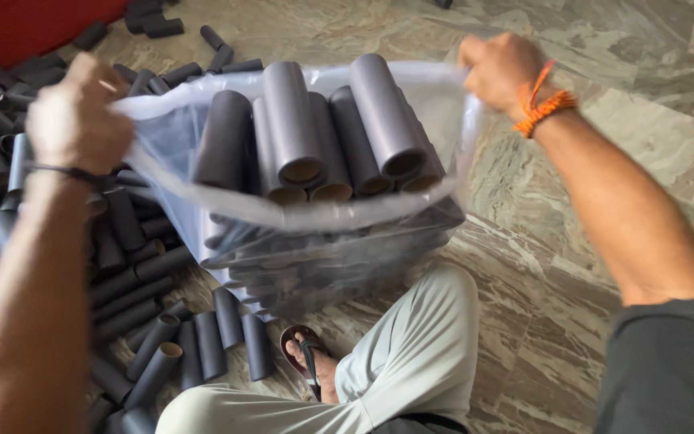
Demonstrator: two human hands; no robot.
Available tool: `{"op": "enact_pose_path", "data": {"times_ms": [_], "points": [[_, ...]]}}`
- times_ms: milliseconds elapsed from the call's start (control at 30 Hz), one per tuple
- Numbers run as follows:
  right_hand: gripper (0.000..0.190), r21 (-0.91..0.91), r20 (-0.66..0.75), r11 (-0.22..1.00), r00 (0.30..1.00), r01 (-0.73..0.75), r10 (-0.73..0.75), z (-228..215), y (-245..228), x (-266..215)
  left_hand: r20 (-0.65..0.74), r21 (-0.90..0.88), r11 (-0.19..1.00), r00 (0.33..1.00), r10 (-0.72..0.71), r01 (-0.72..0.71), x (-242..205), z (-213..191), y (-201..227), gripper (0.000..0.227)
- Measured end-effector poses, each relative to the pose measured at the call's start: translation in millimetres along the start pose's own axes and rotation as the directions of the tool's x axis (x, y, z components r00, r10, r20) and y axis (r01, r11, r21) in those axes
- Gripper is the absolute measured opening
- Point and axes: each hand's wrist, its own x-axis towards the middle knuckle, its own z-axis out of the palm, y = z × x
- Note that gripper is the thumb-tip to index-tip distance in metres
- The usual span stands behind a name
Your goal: The person sits on the floor and repeatedly picks up bundles of grey cardboard cylinders from a large pile. They place the cylinders into a white plastic bag, arranging them in rows. The person continues this process, filling the bag with the cylinders.
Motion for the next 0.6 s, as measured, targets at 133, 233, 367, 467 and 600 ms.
{"op": "enact_pose_path", "data": {"times_ms": [133, 233, 367, 467, 600], "points": [[0.023, -0.118, -0.325, 0.987, 0.935, 0.107, -0.141, -21, -24, -49, 0.302, -0.207, 0.797, 0.812, -0.499, 0.567, -17, -39, 8, 0.038], [0.038, 0.819, 0.118, 0.545, 0.981, -0.183, 0.152, -20, -47, -79, 0.736, -0.663, -0.034, 0.642, -0.214, 0.748, -51, -27, 17, 0.038], [0.032, 0.925, 0.260, 0.286, 0.966, -0.250, 0.005, -7, -51, -73, 0.576, -0.800, -0.077, 0.798, 0.181, 0.595, -62, 5, 45, 0.047], [0.025, 0.500, -0.062, 0.865, 0.998, 0.037, -0.007, -26, -31, -72, 0.614, -0.772, 0.307, 0.779, 0.130, 0.557, -44, -7, 48, 0.057], [0.014, -0.258, -0.315, 0.966, 0.945, 0.005, -0.089, -84, -15, -76, 0.399, -0.205, 0.885, 0.861, -0.315, 0.419, -14, -61, 43, 0.072]]}}
